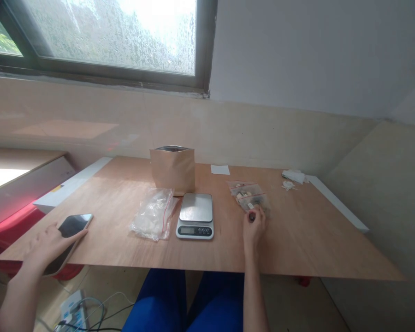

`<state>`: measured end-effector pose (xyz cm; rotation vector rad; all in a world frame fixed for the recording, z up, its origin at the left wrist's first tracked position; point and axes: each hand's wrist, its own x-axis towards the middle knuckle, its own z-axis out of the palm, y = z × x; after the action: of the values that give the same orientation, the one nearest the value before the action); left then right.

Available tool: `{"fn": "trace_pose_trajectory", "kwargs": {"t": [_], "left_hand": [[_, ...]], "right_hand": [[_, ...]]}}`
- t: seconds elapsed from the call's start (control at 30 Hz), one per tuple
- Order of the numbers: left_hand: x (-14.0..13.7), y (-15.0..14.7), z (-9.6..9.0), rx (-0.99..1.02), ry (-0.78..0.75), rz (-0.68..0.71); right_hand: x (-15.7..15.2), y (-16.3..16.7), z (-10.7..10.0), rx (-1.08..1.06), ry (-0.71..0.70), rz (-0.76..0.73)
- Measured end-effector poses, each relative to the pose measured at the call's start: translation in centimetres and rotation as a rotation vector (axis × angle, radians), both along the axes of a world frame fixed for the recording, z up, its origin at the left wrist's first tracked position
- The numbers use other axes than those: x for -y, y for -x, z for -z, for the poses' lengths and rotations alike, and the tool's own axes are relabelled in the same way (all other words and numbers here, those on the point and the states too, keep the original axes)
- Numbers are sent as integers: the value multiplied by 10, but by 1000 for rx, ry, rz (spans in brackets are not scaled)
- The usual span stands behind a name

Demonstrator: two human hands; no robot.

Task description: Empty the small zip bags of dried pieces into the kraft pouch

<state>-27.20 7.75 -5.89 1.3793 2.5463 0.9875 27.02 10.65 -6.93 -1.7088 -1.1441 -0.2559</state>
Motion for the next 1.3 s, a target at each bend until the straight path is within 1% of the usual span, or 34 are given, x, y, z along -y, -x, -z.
{"fn": "trace_pose_trajectory", "kwargs": {"t": [0.1, 0.17, 0.2, 0.23, 0.27, 0.3, 0.33, 0.37, 0.43, 0.5, 0.57, 0.67, 0.73, 0.77, 0.83, 0.9, 0.93, 0.97, 1.07, 1.1, 1.13, 1.2, 1.3], "left_hand": [[5, -4, 2, -11, 20, -35], [7, -15, -3, -6, 29, -83], [7, -23, -7, -7, 37, -112], [8, -35, -12, -31, 58, -92], [9, -49, -18, -68, 48, -145], [10, -66, -25, -80, 46, -140], [11, -85, -33, -58, 31, -72], [12, -106, -40, 5, -8, 40], [16, -149, -53, 277, -73, 418], [20, -190, -65, 521, -89, 681], [23, -220, -74, 651, -101, 831], [23, -244, -79, 705, -11, 946], [21, -248, -78, 731, 18, 975], [22, -249, -76, 765, 26, 974], [23, -252, -74, 868, 36, 938], [25, -257, -74, 959, 16, 874], [26, -261, -75, 992, -16, 835], [26, -265, -76, 1019, -62, 794], [23, -275, -77, 1137, -164, 691], [22, -276, -77, 1191, -178, 672], [21, -277, -76, 1241, -184, 664], [19, -278, -75, 1299, -181, 688], [19, -277, -76, 1245, -160, 786]], "right_hand": [[19, 18, -20, -179, -113, 32], [32, 33, -39, -287, -193, 69], [38, 40, -48, -328, -227, 82], [42, 46, -58, -374, -261, 89], [45, 53, -66, -422, -284, 77], [48, 59, -73, -477, -302, 50], [49, 64, -78, -535, -307, 10], [50, 70, -82, -595, -297, -44], [51, 84, -87, -719, -226, -184], [53, 98, -89, -817, -107, -346], [54, 112, -90, -876, 5, -500], [56, 127, -89, -920, 103, -647], [55, 131, -86, -917, 137, -676], [54, 133, -84, -888, 134, -661], [52, 137, -79, -760, 78, -549], [53, 145, -75, -581, 2, -419], [54, 149, -75, -508, -8, -406], [56, 154, -76, -462, 14, -450], [62, 168, -81, -444, 152, -726], [63, 171, -82, -451, 182, -787], [64, 173, -83, -456, 195, -819], [63, 173, -84, -466, 186, -824], [61, 168, -83, -482, 170, -819]]}}
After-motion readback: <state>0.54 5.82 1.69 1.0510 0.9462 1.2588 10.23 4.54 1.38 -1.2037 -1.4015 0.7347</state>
